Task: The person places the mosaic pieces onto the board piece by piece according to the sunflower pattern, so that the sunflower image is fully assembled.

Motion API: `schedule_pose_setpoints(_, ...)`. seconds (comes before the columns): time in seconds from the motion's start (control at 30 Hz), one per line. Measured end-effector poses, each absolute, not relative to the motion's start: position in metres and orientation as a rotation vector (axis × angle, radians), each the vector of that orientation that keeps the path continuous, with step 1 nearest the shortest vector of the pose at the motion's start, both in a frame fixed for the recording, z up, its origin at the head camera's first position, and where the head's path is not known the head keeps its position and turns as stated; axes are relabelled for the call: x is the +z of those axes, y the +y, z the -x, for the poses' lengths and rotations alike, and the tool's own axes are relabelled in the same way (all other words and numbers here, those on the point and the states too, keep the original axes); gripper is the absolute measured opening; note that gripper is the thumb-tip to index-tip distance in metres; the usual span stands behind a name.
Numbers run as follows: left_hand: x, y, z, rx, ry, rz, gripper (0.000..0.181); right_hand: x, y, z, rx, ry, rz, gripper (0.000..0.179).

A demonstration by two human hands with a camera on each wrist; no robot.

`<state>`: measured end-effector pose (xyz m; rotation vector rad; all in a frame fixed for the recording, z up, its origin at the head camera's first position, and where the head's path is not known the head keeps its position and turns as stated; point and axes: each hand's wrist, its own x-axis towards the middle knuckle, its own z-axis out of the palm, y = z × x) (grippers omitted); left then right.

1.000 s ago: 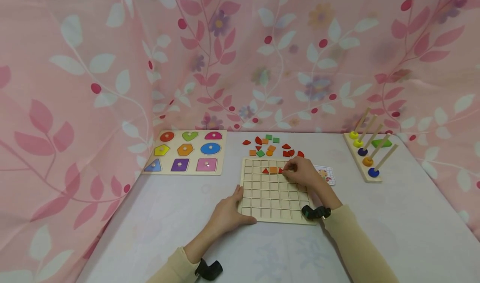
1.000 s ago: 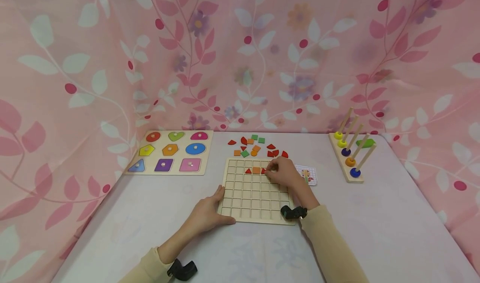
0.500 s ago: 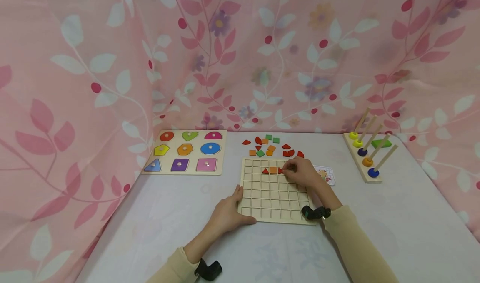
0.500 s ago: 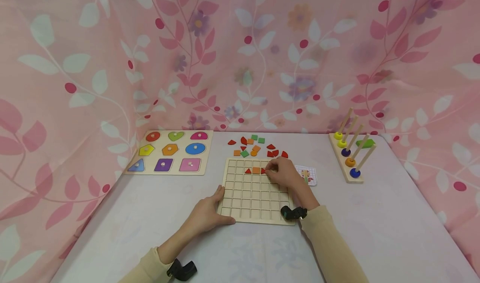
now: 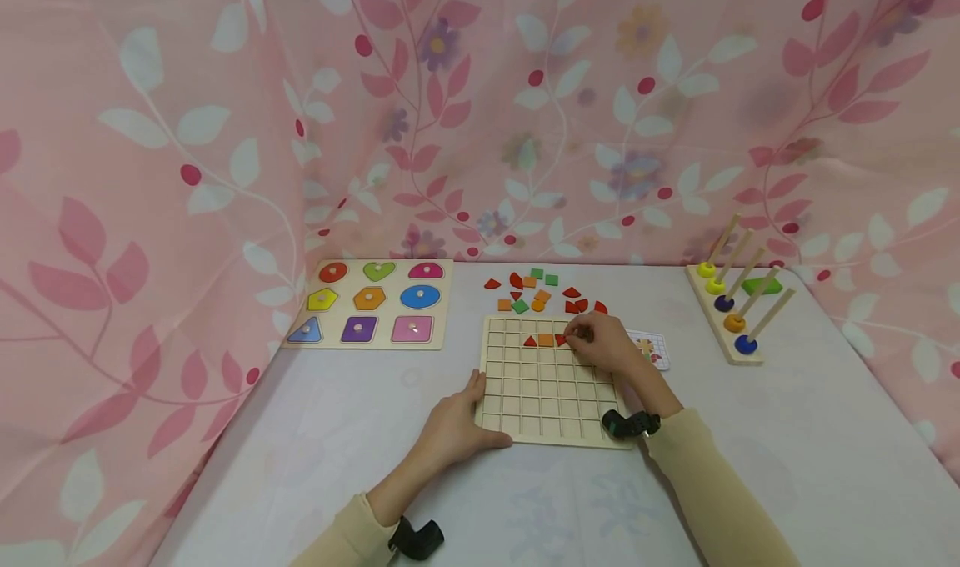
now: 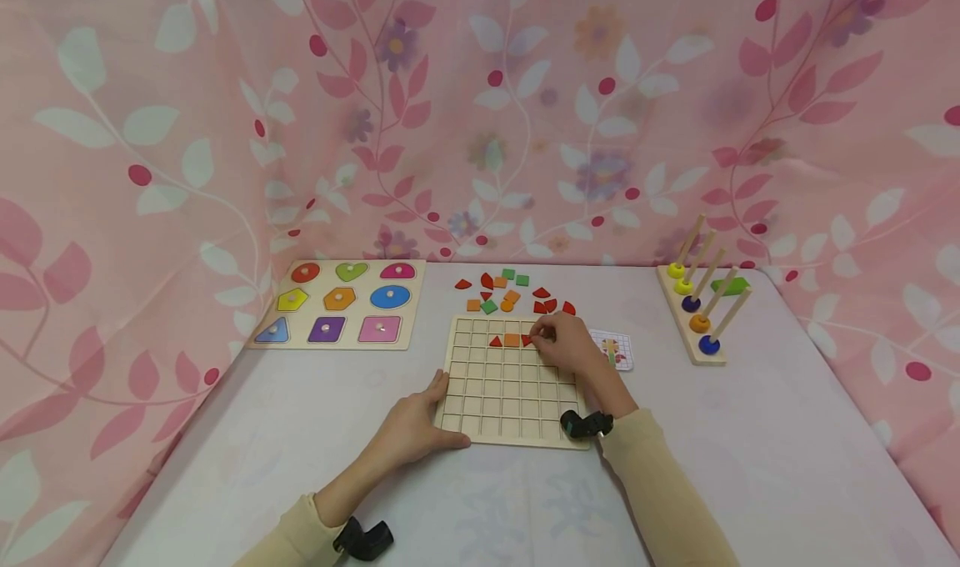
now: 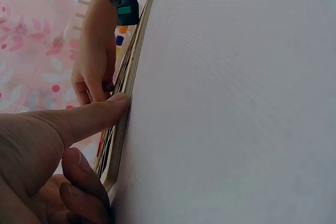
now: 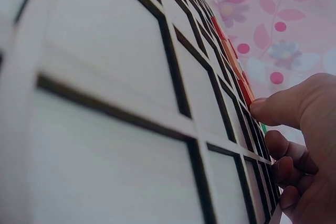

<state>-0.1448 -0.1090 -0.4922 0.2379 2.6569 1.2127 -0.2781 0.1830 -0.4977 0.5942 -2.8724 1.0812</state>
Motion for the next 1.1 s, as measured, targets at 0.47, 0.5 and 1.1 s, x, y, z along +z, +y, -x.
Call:
schedule_pose_setpoints(0.47, -0.493, -0.11, 0.146, 1.194, 2.656, -0.242, 0.112, -0.484, 0.161, 0.277, 1.127, -2.796, -0.778, 0.015)
schedule_pose_setpoints(0.5, -0.494, -0.11, 0.146, 1.197, 2.655, -0.245, 0.112, -0.482, 0.158, 0.278, 1.116, -2.794, -0.824, 0.015)
schedule_pose_setpoints(1.1, -0.493, -0.11, 0.146, 1.214, 2.648, -0.253, 0.113, -0.492, 0.141, 0.289, 1.051, -2.891, -0.881, 0.015)
